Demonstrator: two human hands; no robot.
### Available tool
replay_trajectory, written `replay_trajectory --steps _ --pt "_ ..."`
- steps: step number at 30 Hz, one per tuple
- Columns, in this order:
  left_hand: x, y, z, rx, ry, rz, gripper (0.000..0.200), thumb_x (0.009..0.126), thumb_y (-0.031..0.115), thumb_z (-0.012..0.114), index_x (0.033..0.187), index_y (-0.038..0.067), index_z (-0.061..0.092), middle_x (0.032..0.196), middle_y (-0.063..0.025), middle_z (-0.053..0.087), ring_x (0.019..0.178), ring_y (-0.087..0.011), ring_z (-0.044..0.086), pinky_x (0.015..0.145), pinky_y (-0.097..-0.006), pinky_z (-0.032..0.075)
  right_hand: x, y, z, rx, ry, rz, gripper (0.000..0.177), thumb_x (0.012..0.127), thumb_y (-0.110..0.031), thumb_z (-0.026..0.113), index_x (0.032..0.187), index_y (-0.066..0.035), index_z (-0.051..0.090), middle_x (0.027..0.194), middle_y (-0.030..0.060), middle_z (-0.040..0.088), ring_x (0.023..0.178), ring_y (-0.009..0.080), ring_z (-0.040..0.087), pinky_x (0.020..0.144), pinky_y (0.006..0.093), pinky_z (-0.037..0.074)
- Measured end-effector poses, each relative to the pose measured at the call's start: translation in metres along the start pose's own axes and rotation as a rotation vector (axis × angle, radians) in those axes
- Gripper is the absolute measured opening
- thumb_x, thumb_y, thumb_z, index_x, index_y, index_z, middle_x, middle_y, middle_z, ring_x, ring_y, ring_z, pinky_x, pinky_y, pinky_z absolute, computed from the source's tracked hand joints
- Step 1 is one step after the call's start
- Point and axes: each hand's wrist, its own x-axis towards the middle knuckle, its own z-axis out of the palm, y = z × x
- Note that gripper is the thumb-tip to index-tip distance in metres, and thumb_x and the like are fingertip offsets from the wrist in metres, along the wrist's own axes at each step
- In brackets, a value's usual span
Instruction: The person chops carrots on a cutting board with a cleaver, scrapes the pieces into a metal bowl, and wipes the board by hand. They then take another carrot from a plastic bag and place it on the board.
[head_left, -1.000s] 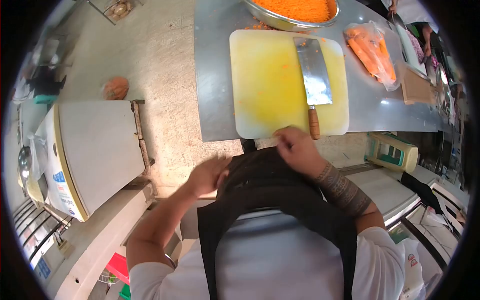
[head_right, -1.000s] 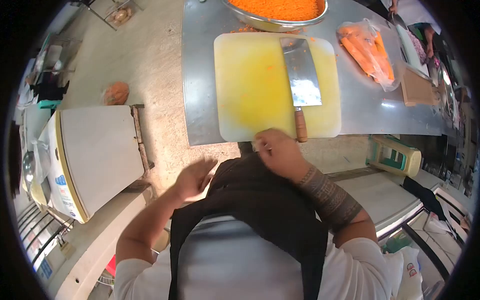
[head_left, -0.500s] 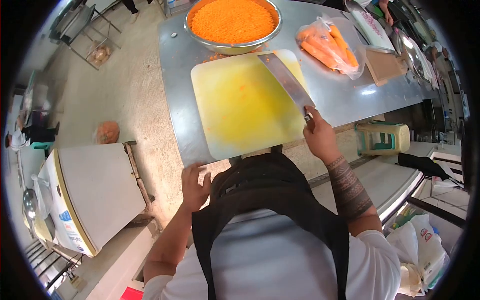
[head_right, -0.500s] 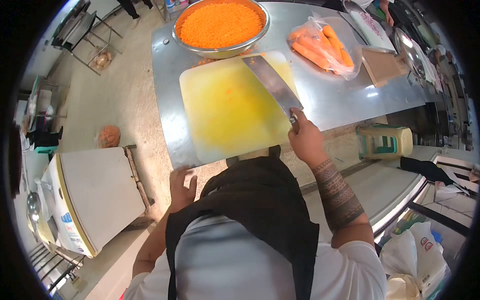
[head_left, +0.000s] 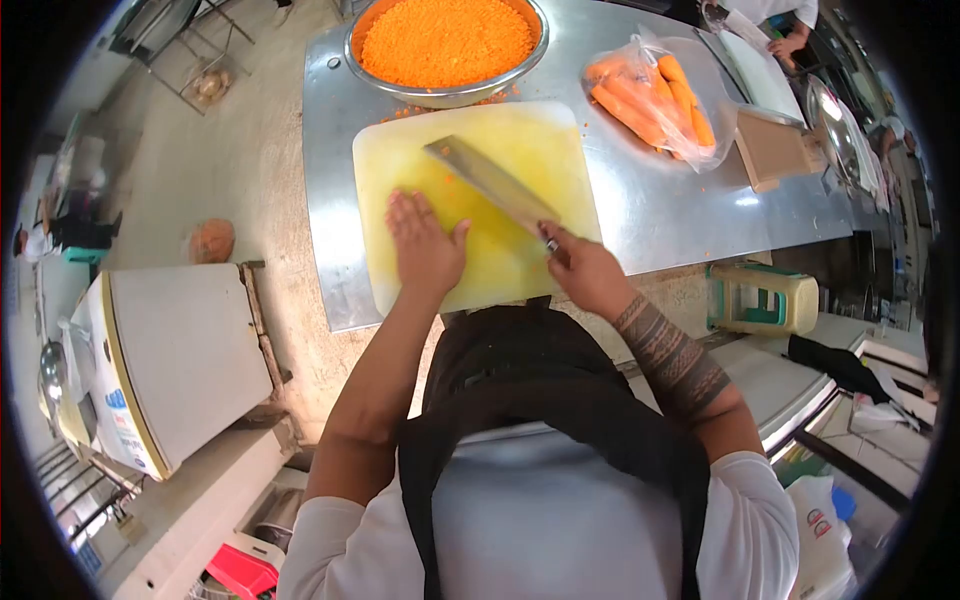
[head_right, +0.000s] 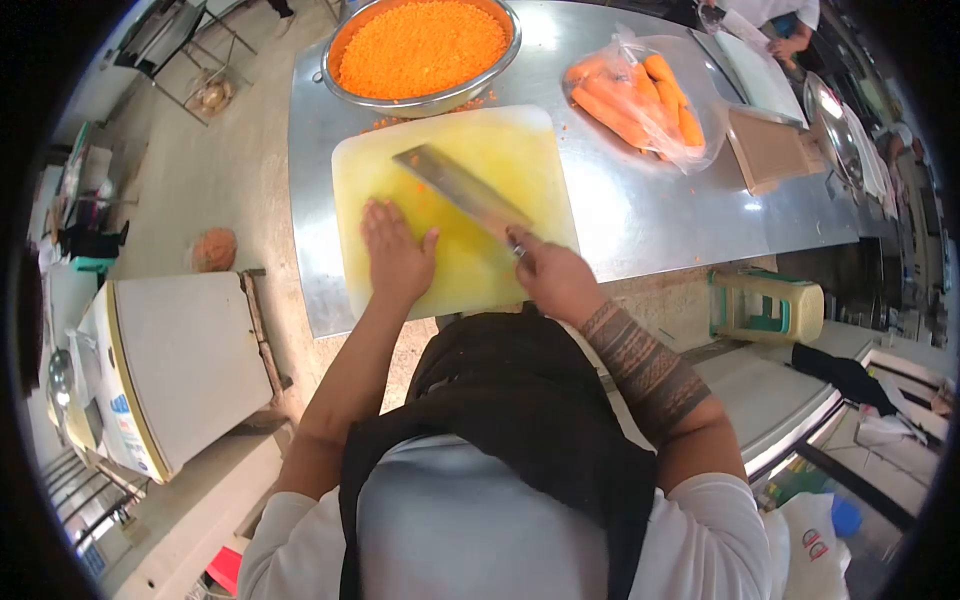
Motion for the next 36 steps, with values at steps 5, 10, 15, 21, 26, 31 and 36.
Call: replay_trajectory --steps 5,10,15,21,26,31,36 --pt "0.014 0.009 0.011 -0.311 0.139 -0.010 0.081 0.106 0.043 0.051 0.161 -0.010 0.023 0.169 -0.0330 0.018 0.158 -0.0468 0.017 0.128 -0.0601 0.010 -0.035 0.006 -0.032 0.487 -0.295 0.156 0.047 0.100 -0.018 0.064 0.145 -0.007 0.057 0.077 0.0051 0.065 0.067 0.0161 0.064 0.062 0.0342 0.054" --pt "0.048 -0.031 -0.007 0.090 -0.006 -0.078 0.071 0.108 0.036 0.049 0.161 -0.006 0.028 0.169 -0.0267 0.026 0.157 -0.0445 0.023 0.128 -0.0573 0.014 -0.066 0.055 -0.067 0.770 -0.256 0.361 0.044 0.107 -0.020 0.057 0.148 -0.006 0.053 0.071 -0.0010 0.053 0.057 0.0062 0.052 0.051 0.0244 0.046" --pt "0.009 0.020 0.011 -0.023 -0.050 0.318 0.059 0.105 0.030 0.052 0.151 -0.007 0.044 0.159 -0.0262 0.042 0.150 -0.0449 0.036 0.124 -0.0553 0.026 -0.075 0.071 -0.060 0.603 -0.263 0.345 0.042 0.108 -0.021 0.055 0.146 -0.003 0.053 0.074 0.0056 0.061 0.063 0.0142 0.061 0.057 0.0311 0.051" --pt "0.029 0.014 -0.025 -0.111 -0.063 0.237 0.030 0.096 0.014 0.061 0.121 -0.001 0.065 0.118 -0.0196 0.065 0.112 -0.0418 0.061 0.097 -0.0492 0.051 -0.077 0.033 -0.054 0.229 -0.145 0.161 0.043 0.106 -0.023 0.058 0.142 0.000 0.054 0.095 0.0264 0.071 0.090 0.0452 0.070 0.083 0.0488 0.054" --pt "0.046 0.018 -0.035 -0.167 -0.258 0.257 0.012 0.094 0.010 0.059 0.101 0.004 0.067 0.102 -0.0188 0.066 0.099 -0.0391 0.066 0.088 -0.0494 0.054 -0.086 -0.003 -0.050 0.212 -0.141 0.111 0.043 0.106 -0.025 0.057 0.140 0.001 0.054 0.096 0.0284 0.070 0.093 0.0472 0.069 0.082 0.0515 0.054" --pt "0.045 0.021 -0.032 -0.150 -0.280 0.257 0.009 0.093 0.008 0.058 0.092 0.002 0.065 0.099 -0.0203 0.065 0.095 -0.0399 0.067 0.084 -0.0505 0.054 -0.053 -0.027 -0.011 0.219 -0.108 0.040 0.039 0.107 -0.025 0.056 0.133 0.003 0.056 0.093 0.0286 0.070 0.090 0.0478 0.068 0.078 0.0525 0.053" --pt "0.043 0.013 -0.039 -0.085 -0.314 0.272 0.012 0.093 0.009 0.060 0.096 0.001 0.069 0.099 -0.0204 0.067 0.095 -0.0403 0.068 0.084 -0.0499 0.055 -0.023 -0.061 -0.005 0.241 -0.018 0.001 0.035 0.107 -0.024 0.056 0.128 0.004 0.056 0.089 0.0277 0.069 0.086 0.0474 0.068 0.076 0.0496 0.052"
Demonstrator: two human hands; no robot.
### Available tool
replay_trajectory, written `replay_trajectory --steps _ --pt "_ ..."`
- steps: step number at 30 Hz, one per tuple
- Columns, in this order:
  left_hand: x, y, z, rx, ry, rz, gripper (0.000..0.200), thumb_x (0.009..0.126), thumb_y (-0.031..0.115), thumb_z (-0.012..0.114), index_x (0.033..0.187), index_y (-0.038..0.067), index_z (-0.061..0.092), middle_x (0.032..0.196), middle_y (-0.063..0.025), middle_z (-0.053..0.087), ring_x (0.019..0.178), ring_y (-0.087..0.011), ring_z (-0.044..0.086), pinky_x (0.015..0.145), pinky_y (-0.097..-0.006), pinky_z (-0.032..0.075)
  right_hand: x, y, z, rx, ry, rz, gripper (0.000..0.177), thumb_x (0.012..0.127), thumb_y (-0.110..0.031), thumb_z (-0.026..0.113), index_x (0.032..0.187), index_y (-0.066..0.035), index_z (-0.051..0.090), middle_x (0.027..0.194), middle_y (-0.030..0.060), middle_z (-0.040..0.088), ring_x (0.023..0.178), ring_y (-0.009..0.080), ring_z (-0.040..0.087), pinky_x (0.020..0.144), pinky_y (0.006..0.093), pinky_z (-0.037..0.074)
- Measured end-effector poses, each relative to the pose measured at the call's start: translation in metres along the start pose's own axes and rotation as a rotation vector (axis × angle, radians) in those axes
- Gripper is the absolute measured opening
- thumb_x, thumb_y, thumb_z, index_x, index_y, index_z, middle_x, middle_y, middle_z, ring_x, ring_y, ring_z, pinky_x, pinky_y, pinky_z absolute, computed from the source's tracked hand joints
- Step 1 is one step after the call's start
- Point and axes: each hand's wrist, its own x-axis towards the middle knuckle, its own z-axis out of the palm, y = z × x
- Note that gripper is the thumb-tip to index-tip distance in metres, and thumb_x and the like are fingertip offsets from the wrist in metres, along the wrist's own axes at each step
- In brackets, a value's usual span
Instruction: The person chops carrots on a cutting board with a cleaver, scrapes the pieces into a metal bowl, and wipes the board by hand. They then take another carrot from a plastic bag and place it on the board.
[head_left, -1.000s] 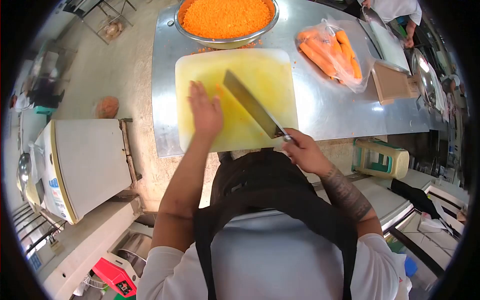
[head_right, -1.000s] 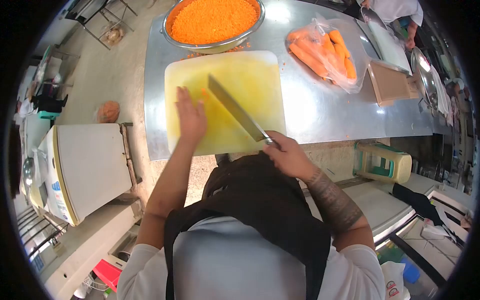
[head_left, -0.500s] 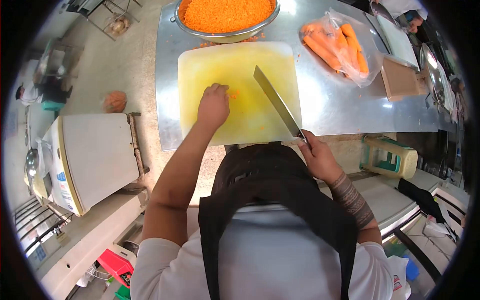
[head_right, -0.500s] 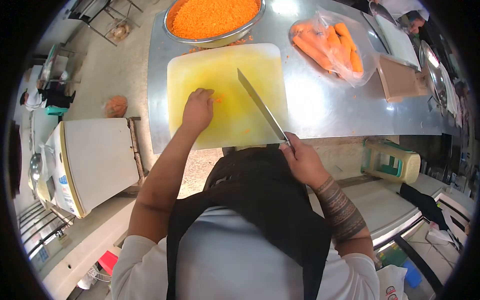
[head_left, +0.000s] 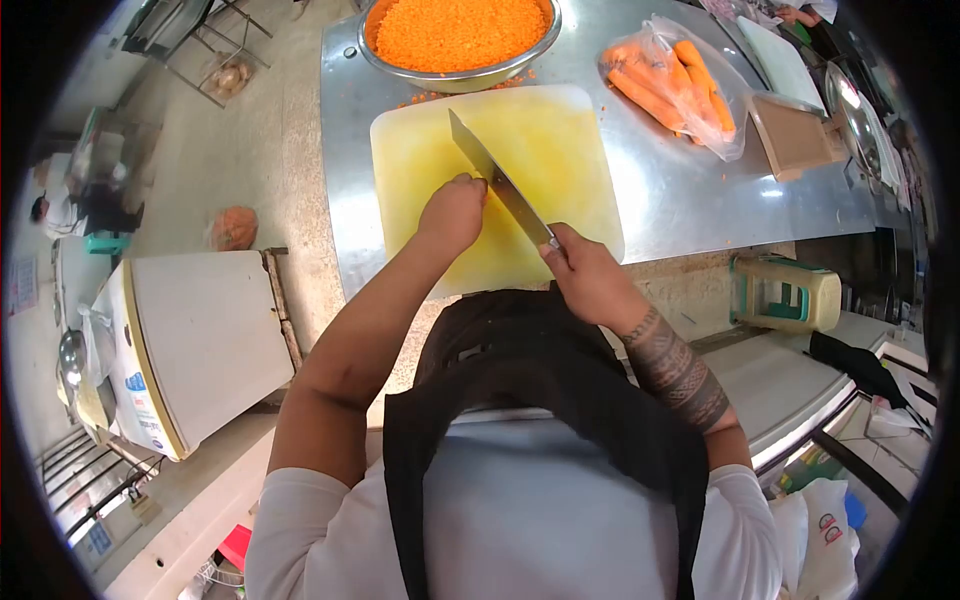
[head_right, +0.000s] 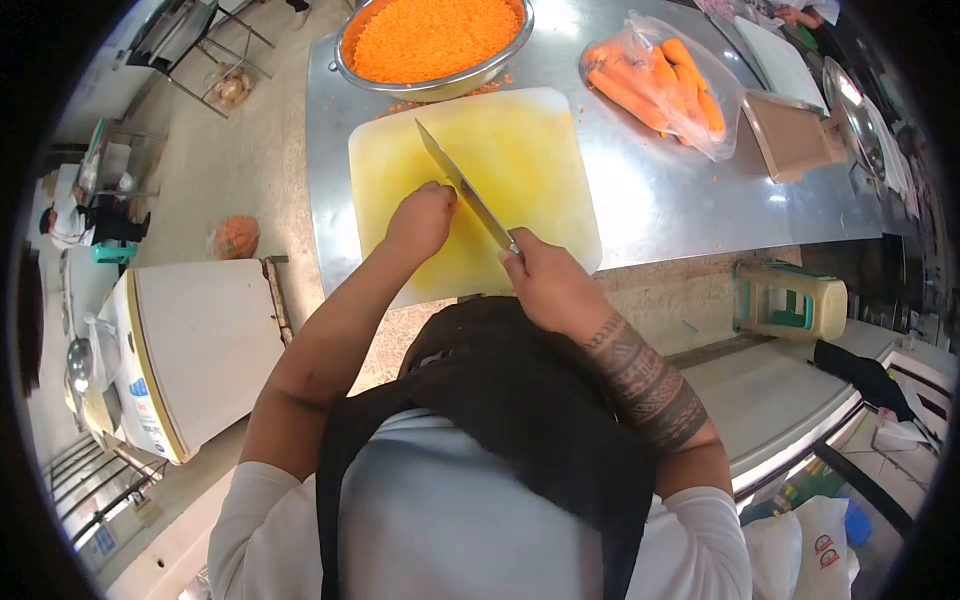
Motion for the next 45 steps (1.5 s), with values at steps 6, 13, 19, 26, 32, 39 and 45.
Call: replay_trajectory --steps 6,13,19,26,32,39,45 --pt "-0.003 -0.006 0.003 0.010 0.044 0.046 0.015 0.095 0.013 0.064 0.094 0.001 0.072 0.095 -0.0204 0.068 0.091 -0.0406 0.069 0.081 -0.0495 0.056 0.015 -0.006 0.026 -0.024 0.086 -0.027 0.031 0.106 -0.025 0.054 0.118 0.004 0.058 0.089 0.0304 0.069 0.088 0.0491 0.068 0.079 0.0558 0.053" --pt "-0.009 -0.008 0.005 0.005 0.080 0.074 0.014 0.096 0.012 0.062 0.093 0.002 0.072 0.094 -0.0198 0.067 0.089 -0.0396 0.068 0.080 -0.0493 0.056 0.019 -0.003 0.043 0.005 0.090 0.005 0.032 0.106 -0.026 0.055 0.114 0.005 0.059 0.090 0.0299 0.069 0.088 0.0488 0.068 0.080 0.0559 0.052" --pt "-0.022 -0.014 -0.008 -0.104 0.228 0.043 0.018 0.094 0.009 0.061 0.106 0.005 0.074 0.109 -0.0194 0.068 0.100 -0.0405 0.066 0.088 -0.0489 0.055 0.013 0.001 0.026 -0.114 0.082 -0.011 0.030 0.102 -0.027 0.060 0.111 0.002 0.062 0.088 0.0252 0.071 0.085 0.0448 0.069 0.076 0.0530 0.054" --pt "-0.054 0.062 -0.036 0.151 0.253 0.610 0.056 0.092 0.014 0.059 0.148 0.011 0.056 0.157 -0.0177 0.048 0.147 -0.0441 0.039 0.120 -0.0656 0.026 -0.028 0.020 -0.009 -0.673 0.187 -0.228 0.020 0.087 -0.023 0.076 0.091 -0.009 0.061 0.077 0.0096 0.067 0.076 0.0304 0.069 0.069 0.0440 0.054" --pt "-0.037 0.094 0.008 0.208 0.032 0.536 0.064 0.096 0.018 0.056 0.158 0.006 0.042 0.168 -0.0178 0.034 0.156 -0.0443 0.026 0.124 -0.0678 0.015 -0.050 0.028 -0.028 -0.763 0.165 -0.383 0.019 0.084 -0.019 0.075 0.093 -0.008 0.063 0.082 0.0069 0.066 0.079 0.0284 0.068 0.071 0.0418 0.054" --pt "-0.026 0.031 -0.008 0.318 -0.051 0.335 0.071 0.100 0.032 0.058 0.159 -0.002 0.037 0.170 -0.0187 0.030 0.158 -0.0438 0.020 0.127 -0.0647 0.009 -0.129 0.051 -0.084 -0.714 0.214 -0.250 0.038 0.081 -0.011 0.075 0.119 -0.005 0.068 0.087 0.0084 0.068 0.080 0.0319 0.068 0.072 0.0424 0.055" --pt "0.042 -0.112 0.002 0.200 0.295 -0.006 0.089 0.099 0.051 0.062 0.161 -0.005 0.029 0.170 -0.0263 0.024 0.159 -0.0434 0.016 0.130 -0.0553 0.009 -0.175 0.094 -0.060 -0.031 0.299 0.253 0.020 0.091 -0.005 0.065 0.111 -0.003 0.064 0.075 0.0082 0.059 0.069 0.0162 0.062 0.063 0.0362 0.051"
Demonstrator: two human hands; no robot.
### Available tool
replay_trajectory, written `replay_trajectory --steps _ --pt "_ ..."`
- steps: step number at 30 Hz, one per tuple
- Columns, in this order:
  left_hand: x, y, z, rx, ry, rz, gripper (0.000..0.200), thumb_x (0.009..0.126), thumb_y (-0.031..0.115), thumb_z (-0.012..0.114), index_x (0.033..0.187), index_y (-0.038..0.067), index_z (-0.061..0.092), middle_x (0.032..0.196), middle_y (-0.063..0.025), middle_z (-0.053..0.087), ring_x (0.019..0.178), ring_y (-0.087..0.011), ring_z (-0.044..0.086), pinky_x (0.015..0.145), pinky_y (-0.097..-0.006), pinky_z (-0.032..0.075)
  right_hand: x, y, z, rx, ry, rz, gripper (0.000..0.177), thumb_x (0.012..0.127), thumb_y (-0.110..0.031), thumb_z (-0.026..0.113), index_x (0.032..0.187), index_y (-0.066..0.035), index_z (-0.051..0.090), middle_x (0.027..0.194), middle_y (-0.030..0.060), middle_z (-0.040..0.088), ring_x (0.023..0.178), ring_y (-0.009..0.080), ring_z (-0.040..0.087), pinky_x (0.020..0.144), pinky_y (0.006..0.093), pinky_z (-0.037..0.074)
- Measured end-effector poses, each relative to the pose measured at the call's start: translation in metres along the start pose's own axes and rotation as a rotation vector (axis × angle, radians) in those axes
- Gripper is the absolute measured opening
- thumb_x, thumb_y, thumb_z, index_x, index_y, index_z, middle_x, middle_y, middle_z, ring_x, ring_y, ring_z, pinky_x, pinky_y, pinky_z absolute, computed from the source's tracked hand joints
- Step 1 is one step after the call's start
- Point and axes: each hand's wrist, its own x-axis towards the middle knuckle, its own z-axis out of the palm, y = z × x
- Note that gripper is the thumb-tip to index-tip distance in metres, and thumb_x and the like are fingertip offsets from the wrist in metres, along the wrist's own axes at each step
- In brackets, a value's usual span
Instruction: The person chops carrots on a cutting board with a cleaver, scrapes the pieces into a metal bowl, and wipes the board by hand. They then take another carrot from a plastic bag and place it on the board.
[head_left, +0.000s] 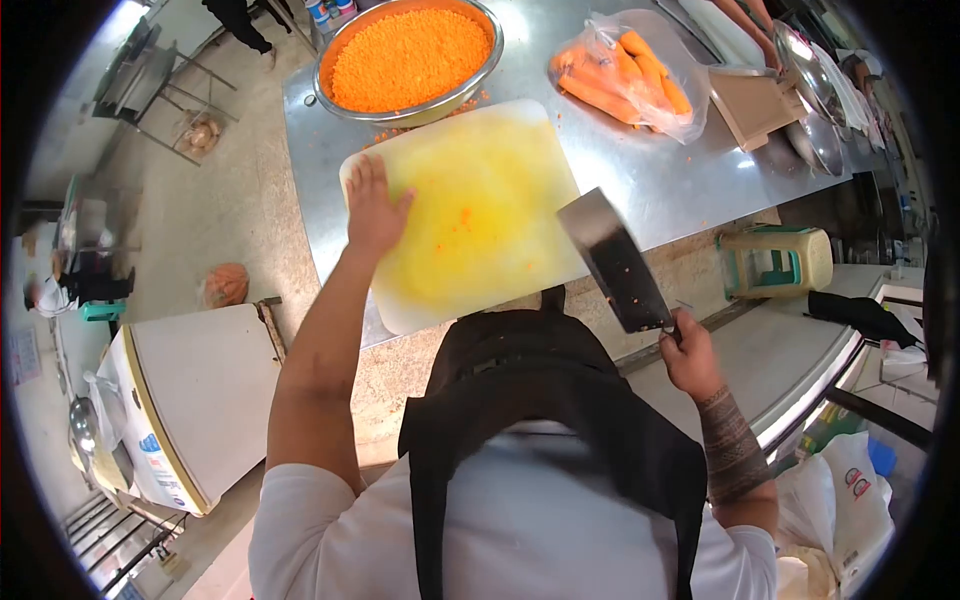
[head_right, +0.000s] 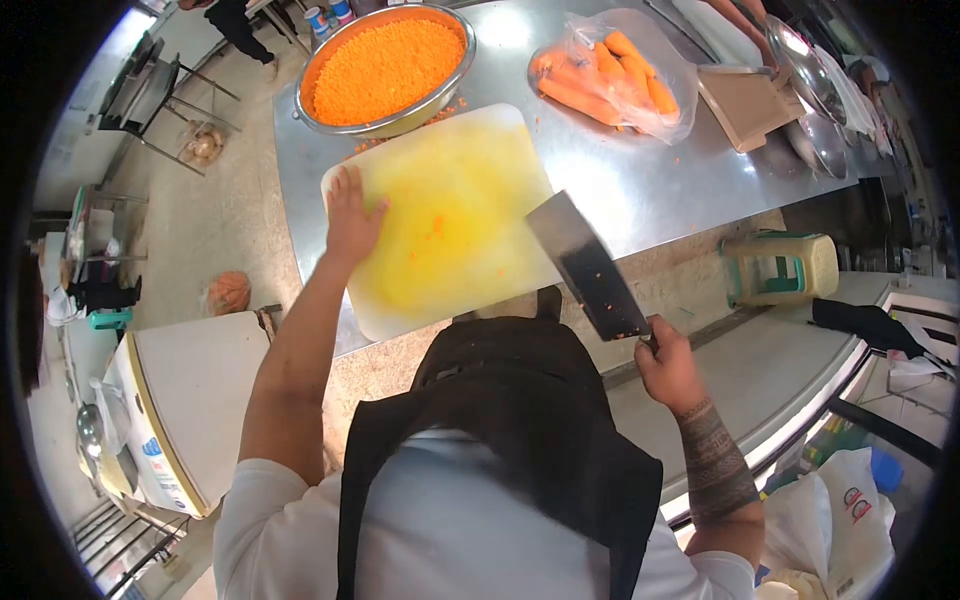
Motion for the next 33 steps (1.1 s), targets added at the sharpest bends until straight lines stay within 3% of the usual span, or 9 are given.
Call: replay_trajectory --steps 4,8,11,17,20,24,27,31,33 --pt "0.028 0.019 0.007 -0.079 -0.197 0.210 0.088 0.102 0.048 0.060 0.163 -0.003 0.023 0.171 -0.0263 0.021 0.159 -0.0420 0.018 0.130 -0.0542 0.011 0.002 0.007 0.048 0.402 0.011 0.413 0.012 0.101 -0.012 0.064 0.101 -0.001 0.059 0.068 0.0031 0.056 0.057 0.0111 0.054 0.054 0.0318 0.045" --pt "-0.012 0.082 0.001 -0.181 -0.345 0.633 0.090 0.102 0.049 0.060 0.163 -0.003 0.021 0.169 -0.0270 0.026 0.157 -0.0420 0.024 0.130 -0.0533 0.014 0.014 0.012 0.093 0.510 0.051 0.412 0.013 0.103 -0.014 0.063 0.104 -0.001 0.062 0.066 -0.0004 0.057 0.051 0.0097 0.056 0.047 0.0294 0.046" --pt "-0.040 0.098 -0.023 -0.391 -0.545 0.741 0.088 0.102 0.050 0.058 0.160 -0.008 0.026 0.166 -0.0288 0.030 0.156 -0.0428 0.027 0.130 -0.0515 0.016 0.032 -0.001 0.116 0.510 0.080 0.350 0.014 0.101 -0.013 0.064 0.106 0.001 0.063 0.067 0.0015 0.058 0.049 0.0122 0.058 0.046 0.0306 0.049" --pt "-0.089 0.066 -0.033 -0.270 -0.133 0.157 0.082 0.104 0.043 0.056 0.159 -0.010 0.027 0.164 -0.0335 0.029 0.155 -0.0467 0.027 0.128 -0.0576 0.017 0.072 -0.042 0.159 0.464 0.013 0.289 0.024 0.101 -0.014 0.064 0.115 0.005 0.061 0.069 0.0042 0.062 0.050 0.0119 0.059 0.047 0.0311 0.051" --pt "-0.119 0.065 -0.021 -0.246 -0.018 0.021 0.085 0.103 0.045 0.057 0.158 -0.012 0.026 0.163 -0.0369 0.029 0.154 -0.0500 0.026 0.127 -0.0600 0.016 0.084 -0.080 0.175 0.414 -0.074 0.236 0.026 0.101 -0.016 0.065 0.116 0.005 0.060 0.071 0.0050 0.063 0.050 0.0124 0.059 0.047 0.0304 0.051" --pt "-0.124 0.080 -0.022 -0.275 -0.017 -0.011 0.091 0.101 0.049 0.059 0.157 -0.014 0.024 0.163 -0.0393 0.025 0.155 -0.0525 0.022 0.127 -0.0600 0.015 0.093 -0.129 0.188 0.237 -0.252 0.205 0.028 0.100 -0.019 0.064 0.113 0.005 0.060 0.080 0.0219 0.069 0.051 0.0329 0.066 0.052 0.0429 0.055" --pt "-0.124 0.081 -0.021 -0.289 -0.011 -0.018 0.094 0.100 0.048 0.061 0.159 -0.014 0.021 0.164 -0.0399 0.021 0.155 -0.0539 0.018 0.127 -0.0607 0.015 0.103 -0.103 0.249 0.046 0.101 -0.484 0.028 0.099 -0.020 0.064 0.109 0.006 0.058 0.084 0.0260 0.069 0.051 0.0387 0.066 0.054 0.0455 0.056" --pt "-0.122 0.079 -0.021 -0.363 0.061 -0.040 0.093 0.098 0.043 0.063 0.160 -0.012 0.020 0.165 -0.0397 0.020 0.155 -0.0549 0.018 0.126 -0.0609 0.014 0.107 -0.153 0.241 0.322 -0.419 0.087 0.029 0.096 -0.016 0.066 0.109 0.007 0.057 0.083 0.0261 0.068 0.062 0.0396 0.070 0.060 0.0472 0.057" --pt "-0.118 0.074 -0.022 -0.395 0.105 -0.018 0.091 0.098 0.039 0.064 0.160 -0.012 0.020 0.165 -0.0398 0.019 0.155 -0.0555 0.017 0.126 -0.0612 0.014 0.107 -0.159 0.236 0.367 -0.382 -0.018 0.021 0.097 -0.010 0.066 0.110 0.004 0.057 0.079 0.0166 0.066 0.060 0.0244 0.066 0.057 0.0392 0.054"
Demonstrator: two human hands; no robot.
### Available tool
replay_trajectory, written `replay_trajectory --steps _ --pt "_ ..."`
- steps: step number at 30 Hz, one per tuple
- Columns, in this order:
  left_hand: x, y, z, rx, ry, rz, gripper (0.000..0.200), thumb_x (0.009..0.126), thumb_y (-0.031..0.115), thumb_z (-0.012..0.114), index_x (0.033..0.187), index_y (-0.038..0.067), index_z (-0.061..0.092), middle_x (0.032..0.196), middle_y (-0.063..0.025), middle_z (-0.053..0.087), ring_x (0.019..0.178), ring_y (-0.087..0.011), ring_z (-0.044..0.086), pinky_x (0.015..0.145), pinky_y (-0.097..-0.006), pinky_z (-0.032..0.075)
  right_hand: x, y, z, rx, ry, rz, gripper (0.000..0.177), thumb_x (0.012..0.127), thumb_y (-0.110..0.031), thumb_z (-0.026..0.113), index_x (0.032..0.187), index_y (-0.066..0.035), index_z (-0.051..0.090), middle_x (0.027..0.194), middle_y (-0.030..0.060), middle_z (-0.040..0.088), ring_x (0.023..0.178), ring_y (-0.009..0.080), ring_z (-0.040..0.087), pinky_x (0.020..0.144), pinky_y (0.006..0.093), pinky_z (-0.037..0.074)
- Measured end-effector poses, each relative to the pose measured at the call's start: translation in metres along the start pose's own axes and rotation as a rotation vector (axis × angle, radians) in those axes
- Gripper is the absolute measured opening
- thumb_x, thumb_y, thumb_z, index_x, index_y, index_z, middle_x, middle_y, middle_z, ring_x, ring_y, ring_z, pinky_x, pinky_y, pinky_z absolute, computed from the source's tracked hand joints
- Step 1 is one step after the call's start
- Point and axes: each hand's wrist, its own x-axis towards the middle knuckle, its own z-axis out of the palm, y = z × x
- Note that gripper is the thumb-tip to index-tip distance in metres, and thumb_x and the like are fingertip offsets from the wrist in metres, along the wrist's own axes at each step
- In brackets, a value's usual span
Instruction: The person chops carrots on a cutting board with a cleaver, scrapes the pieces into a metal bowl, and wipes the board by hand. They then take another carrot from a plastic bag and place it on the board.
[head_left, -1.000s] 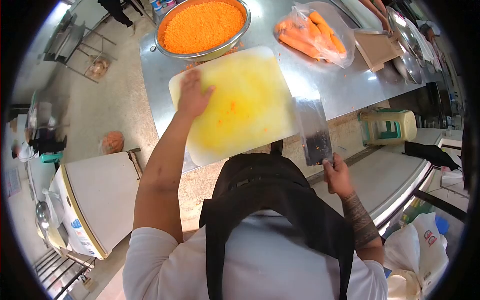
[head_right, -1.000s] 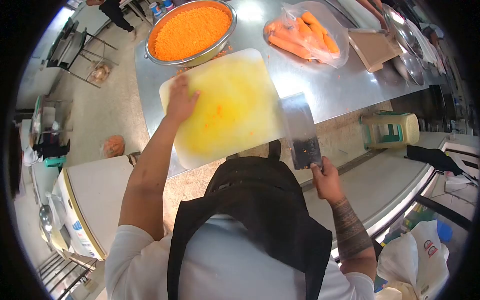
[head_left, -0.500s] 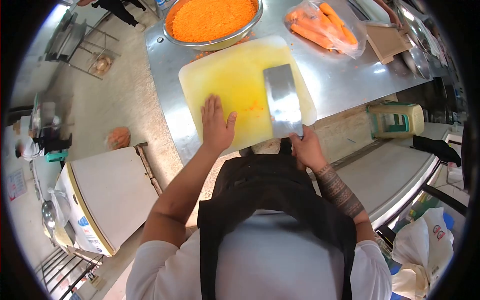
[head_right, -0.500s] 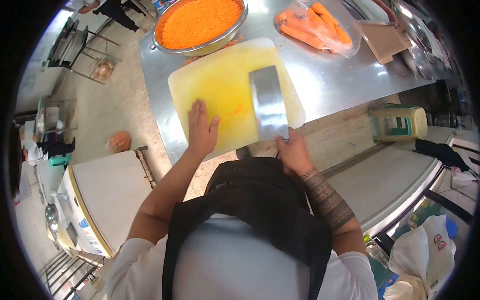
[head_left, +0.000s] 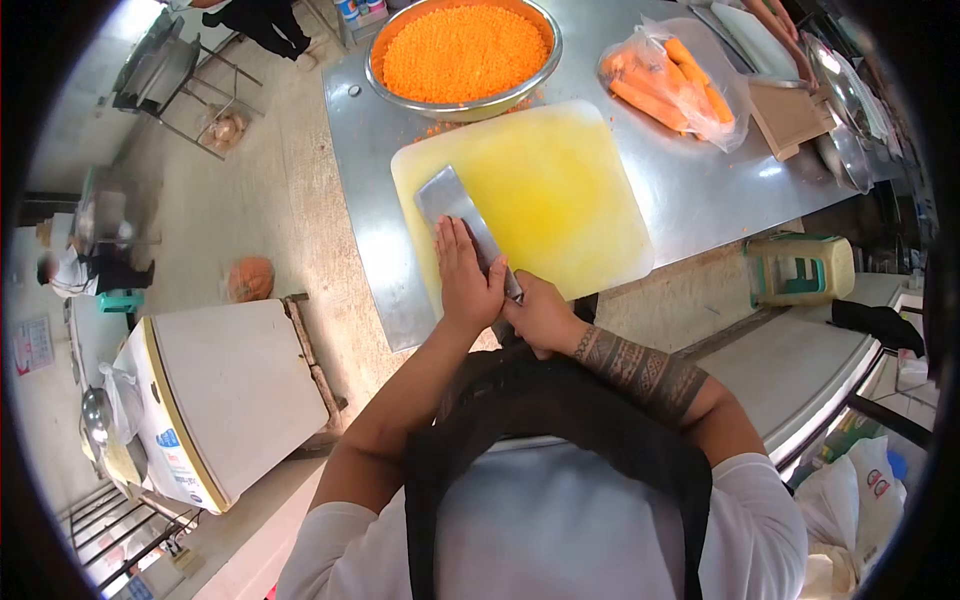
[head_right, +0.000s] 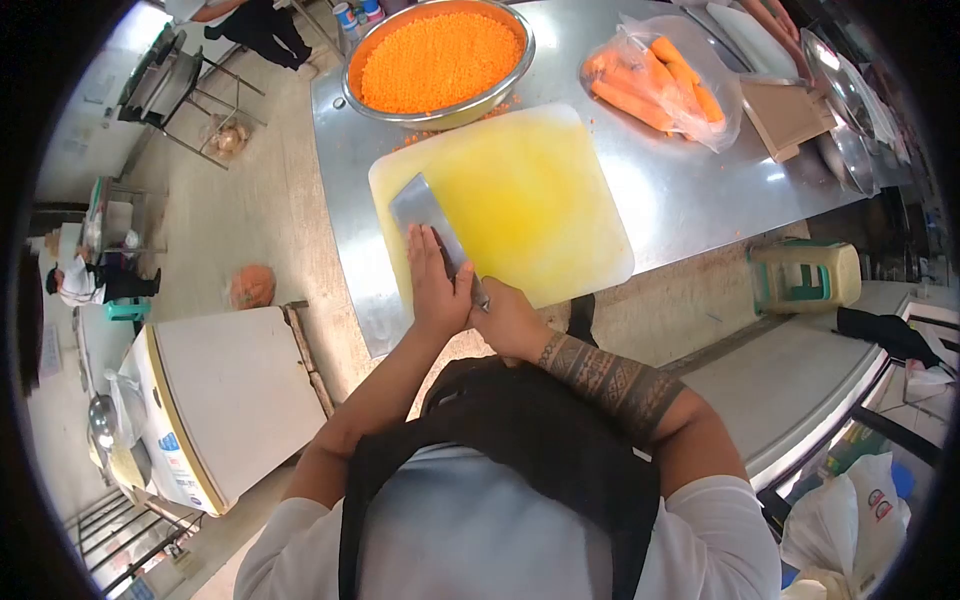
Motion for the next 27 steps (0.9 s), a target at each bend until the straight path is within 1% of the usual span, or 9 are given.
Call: replay_trajectory --steps 1,4,7,9,13,16,19,22,27 --pt "0.012 0.008 -0.008 -0.010 0.023 0.048 0.091 0.098 0.037 0.064 0.160 -0.012 0.020 0.165 -0.0399 0.019 0.155 -0.0556 0.017 0.126 -0.0614 0.013 0.000 -0.004 -0.003 0.010 0.008 -0.058 0.019 0.097 -0.007 0.066 0.111 0.002 0.057 0.077 0.0118 0.065 0.059 0.0168 0.065 0.055 0.0352 0.052" --pt "0.069 0.042 -0.041 -0.045 0.130 0.224 0.089 0.097 0.031 0.064 0.160 -0.012 0.020 0.165 -0.0406 0.019 0.155 -0.0564 0.017 0.126 -0.0625 0.013 0.002 -0.027 -0.033 -0.022 0.107 -0.225 0.028 0.094 -0.014 0.069 0.110 0.005 0.057 0.082 0.0228 0.068 0.066 0.0349 0.070 0.062 0.0453 0.053" --pt "0.172 0.072 -0.075 -0.024 0.408 0.480 0.082 0.098 0.028 0.064 0.158 -0.012 0.027 0.163 -0.0401 0.026 0.152 -0.0578 0.024 0.124 -0.0640 0.017 -0.010 -0.062 -0.087 -0.076 0.144 -0.338 0.025 0.094 -0.013 0.069 0.110 0.004 0.059 0.081 0.0197 0.067 0.066 0.0291 0.065 0.064 0.0417 0.051" --pt "0.248 0.078 -0.091 0.039 0.466 0.525 0.079 0.101 0.029 0.062 0.157 -0.014 0.028 0.162 -0.0381 0.031 0.152 -0.0522 0.030 0.125 -0.0561 0.025 -0.021 -0.071 -0.129 -0.067 0.144 -0.299 0.022 0.094 -0.011 0.069 0.109 0.002 0.060 0.079 0.0171 0.065 0.066 0.0241 0.061 0.064 0.0389 0.050" --pt "0.369 0.025 -0.102 0.300 -0.334 -0.021 0.039 0.101 0.033 0.063 0.124 0.003 0.073 0.123 -0.0222 0.073 0.115 -0.0353 0.070 0.097 -0.0443 0.053 -0.053 -0.028 -0.189 -0.163 0.276 -0.200 0.014 0.097 -0.008 0.066 0.107 0.000 0.061 0.075 0.0092 0.058 0.065 0.0148 0.054 0.061 0.0335 0.047" --pt "0.358 0.025 -0.115 0.402 -0.361 0.094 0.024 0.098 0.025 0.070 0.095 0.001 0.075 0.092 -0.0190 0.074 0.089 -0.0302 0.073 0.079 -0.0411 0.055 -0.095 0.004 -0.203 0.074 0.365 0.028 0.013 0.098 -0.006 0.063 0.110 -0.001 0.062 0.075 0.0018 0.056 0.060 0.0097 0.054 0.055 0.0291 0.046" --pt "0.333 -0.024 -0.097 0.028 -0.718 0.144 0.021 0.094 0.021 0.075 0.091 0.001 0.072 0.084 -0.0101 0.073 0.079 -0.0183 0.068 0.071 -0.0347 0.053 -0.127 0.061 -0.210 0.147 0.442 0.148 0.013 0.099 -0.005 0.060 0.111 -0.001 0.061 0.075 -0.0005 0.056 0.055 0.0074 0.054 0.050 0.0276 0.045" --pt "0.306 -0.025 -0.087 0.044 -0.661 0.107 0.018 0.092 0.020 0.078 0.092 0.002 0.073 0.083 -0.0044 0.072 0.077 -0.0122 0.064 0.069 -0.0315 0.051 -0.144 0.079 -0.207 0.240 0.469 0.225 0.012 0.099 -0.004 0.059 0.111 -0.001 0.061 0.071 0.0000 0.056 0.052 0.0085 0.054 0.049 0.0285 0.046" --pt "0.316 -0.040 -0.071 0.088 -0.256 -0.088 0.019 0.093 0.020 0.077 0.101 0.003 0.075 0.089 -0.0093 0.074 0.081 -0.0212 0.069 0.074 -0.0351 0.054 -0.155 0.114 -0.196 0.292 0.392 0.257 0.014 0.100 -0.003 0.059 0.113 0.000 0.060 0.075 0.0000 0.059 0.054 0.0095 0.057 0.050 0.0274 0.048"
